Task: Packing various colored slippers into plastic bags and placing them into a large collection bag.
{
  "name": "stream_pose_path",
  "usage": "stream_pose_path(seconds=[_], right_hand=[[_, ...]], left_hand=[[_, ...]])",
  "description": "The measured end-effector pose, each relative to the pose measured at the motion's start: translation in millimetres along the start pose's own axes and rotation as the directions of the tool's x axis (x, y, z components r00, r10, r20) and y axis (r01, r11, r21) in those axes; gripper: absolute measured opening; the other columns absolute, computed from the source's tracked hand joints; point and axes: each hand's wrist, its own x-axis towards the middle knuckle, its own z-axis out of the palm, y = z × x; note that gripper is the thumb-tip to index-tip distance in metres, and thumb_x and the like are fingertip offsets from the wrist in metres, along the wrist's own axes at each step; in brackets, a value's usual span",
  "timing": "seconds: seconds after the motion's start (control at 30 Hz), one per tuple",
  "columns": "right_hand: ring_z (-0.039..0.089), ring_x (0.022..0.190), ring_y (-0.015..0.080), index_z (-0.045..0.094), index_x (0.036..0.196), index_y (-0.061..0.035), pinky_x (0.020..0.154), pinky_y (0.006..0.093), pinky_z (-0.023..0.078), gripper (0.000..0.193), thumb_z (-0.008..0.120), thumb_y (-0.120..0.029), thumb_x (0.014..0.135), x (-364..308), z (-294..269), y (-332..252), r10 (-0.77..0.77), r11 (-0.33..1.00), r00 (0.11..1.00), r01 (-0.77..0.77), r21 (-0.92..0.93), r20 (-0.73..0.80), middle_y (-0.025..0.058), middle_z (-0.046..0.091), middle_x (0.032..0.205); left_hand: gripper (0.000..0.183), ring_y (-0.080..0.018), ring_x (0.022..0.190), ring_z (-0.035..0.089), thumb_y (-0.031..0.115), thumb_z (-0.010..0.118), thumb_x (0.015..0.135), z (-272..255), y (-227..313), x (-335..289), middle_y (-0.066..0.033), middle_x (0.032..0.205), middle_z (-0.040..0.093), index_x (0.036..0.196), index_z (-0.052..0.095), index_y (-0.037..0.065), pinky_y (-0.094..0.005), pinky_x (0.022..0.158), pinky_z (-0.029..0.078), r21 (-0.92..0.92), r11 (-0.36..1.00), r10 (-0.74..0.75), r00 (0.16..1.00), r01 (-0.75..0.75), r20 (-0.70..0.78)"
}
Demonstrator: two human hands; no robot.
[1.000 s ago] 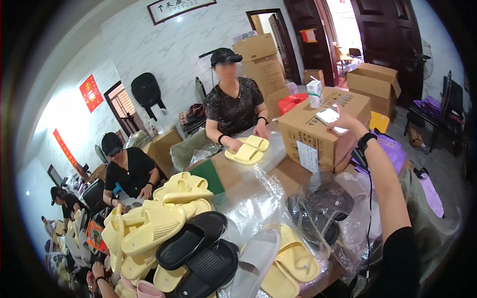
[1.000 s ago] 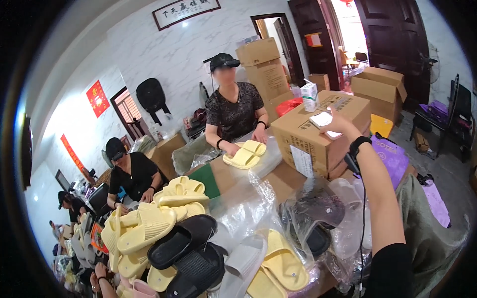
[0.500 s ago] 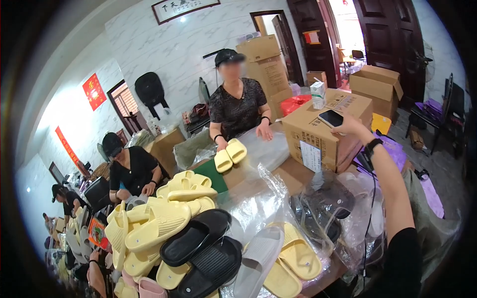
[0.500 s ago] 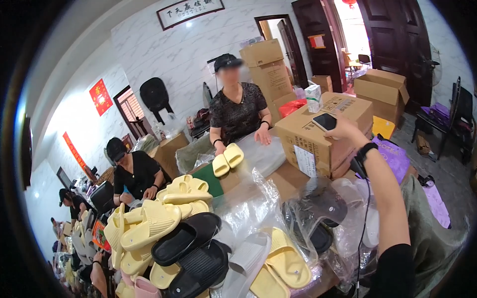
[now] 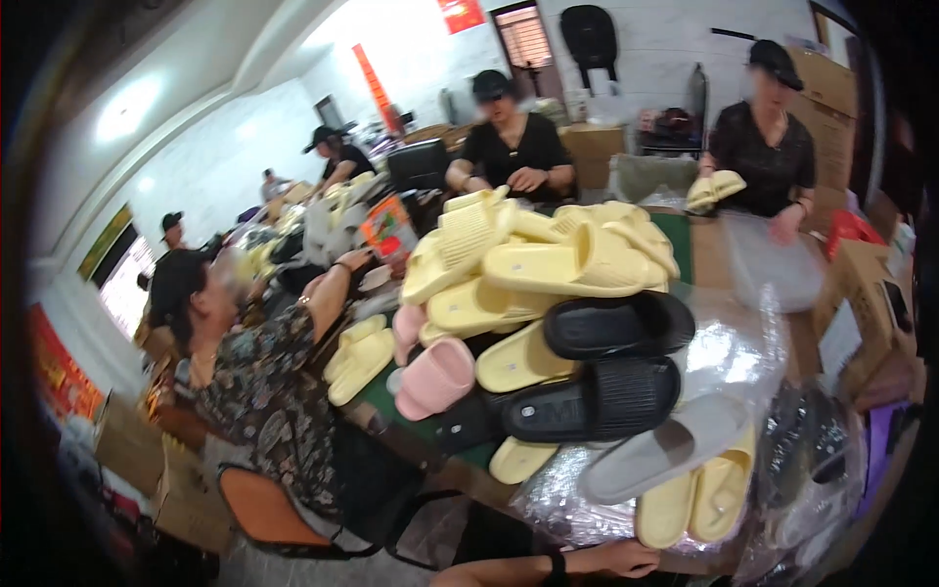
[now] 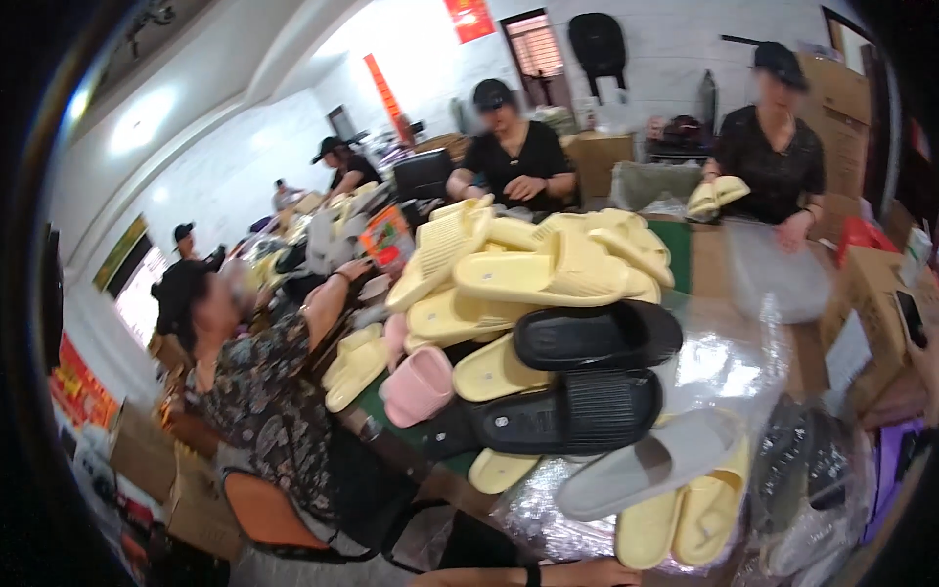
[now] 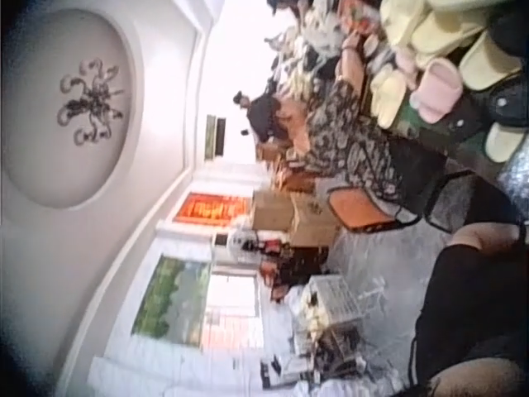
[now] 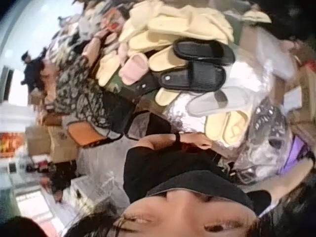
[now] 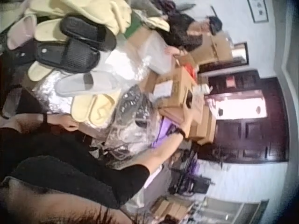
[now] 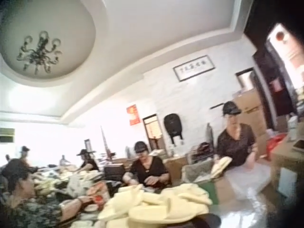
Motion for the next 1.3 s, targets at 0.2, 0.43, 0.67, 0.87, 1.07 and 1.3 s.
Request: stream_pose_path(seconds=[0.2, 0.43, 0.67, 0.87, 1.07, 1.3], right_hand=[[0.051, 0.116, 0.0357, 0.045, 0.133, -0.0060, 0.096, 0.0416, 0.043, 0.066, 0.066, -0.031, 0.076, 8.4, 70.6, -37.0, -0.233, 0.970, 0.973, 0.231, 0.071, 0.012, 0.0204, 0.052, 0.128], [0.050, 0.118, 0.0353, 0.044, 0.134, -0.0067, 0.097, 0.0415, 0.042, 0.064, 0.064, -0.030, 0.077, 17.1, 103.7, -20.1, -0.393, 0.918, 0.919, 0.394, 0.046, -0.032, 0.0200, 0.051, 0.129], [0.049, 0.119, 0.0349, 0.044, 0.135, -0.0075, 0.098, 0.0415, 0.041, 0.063, 0.063, -0.029, 0.079, -20.0, 24.7, 132.2, -0.353, 0.922, 0.933, 0.335, -0.194, -0.070, 0.0196, 0.050, 0.131], [0.044, 0.126, 0.0331, 0.042, 0.135, -0.0026, 0.104, 0.0403, 0.036, 0.063, 0.064, -0.027, 0.081, -142.2, -115.9, 153.7, -0.180, 0.952, 0.982, 0.188, -0.241, 0.057, 0.0169, 0.048, 0.135], [0.057, 0.108, 0.0290, 0.056, 0.119, -0.0074, 0.088, 0.0360, 0.049, 0.039, 0.055, -0.011, 0.080, -138.7, -102.2, 197.5, -0.410, 0.836, 0.899, 0.303, -0.457, -0.153, 0.0134, 0.057, 0.125], [0.065, 0.080, 0.0330, 0.059, 0.109, -0.0042, 0.075, 0.0378, 0.055, 0.023, 0.051, -0.013, 0.090, -121.8, -107.1, 190.2, 0.381, 0.907, 0.709, -0.163, 0.389, -0.593, 0.0148, 0.063, 0.108]], left_hand=[[0.010, -0.0332, 0.075, 0.055, 0.009, 0.056, 0.083, 16.5, -11.0, -3.7, -0.0147, 0.079, 0.050, 0.079, 0.050, 0.002, -0.0407, 0.066, 0.045, 0.047, 0.997, -0.056, 0.998, 0.055, 0.008], [0.009, -0.0336, 0.072, 0.053, 0.007, 0.056, 0.083, 8.1, -4.9, -3.4, -0.0150, 0.078, 0.049, 0.080, 0.050, 0.001, -0.0403, 0.063, 0.044, -0.026, 0.999, -0.032, 0.999, 0.032, -0.003], [0.004, -0.0327, 0.073, 0.056, 0.003, 0.056, 0.084, -8.9, 14.3, 6.8, -0.0145, 0.078, 0.052, 0.084, 0.053, 0.001, -0.0388, 0.065, 0.046, -0.140, 0.989, -0.041, 0.998, 0.047, 0.046], [0.007, -0.0301, 0.077, 0.060, 0.005, 0.059, 0.084, -19.8, 26.6, 2.5, -0.0138, 0.082, 0.058, 0.088, 0.058, 0.000, -0.0341, 0.070, 0.049, -0.049, 0.998, -0.025, 1.000, 0.025, 0.004], [0.007, -0.0330, 0.076, 0.061, 0.005, 0.061, 0.083, -29.8, 35.0, 9.1, -0.0149, 0.082, 0.062, 0.086, 0.062, 0.000, -0.0374, 0.066, 0.050, 0.062, 0.977, -0.207, 0.978, 0.205, 0.033], [0.007, -0.0329, 0.075, 0.062, 0.004, 0.060, 0.083, -31.0, 41.9, 14.1, -0.0150, 0.083, 0.062, 0.087, 0.062, -0.001, -0.0365, 0.066, 0.050, 0.059, 0.976, -0.211, 0.977, 0.209, 0.035]])
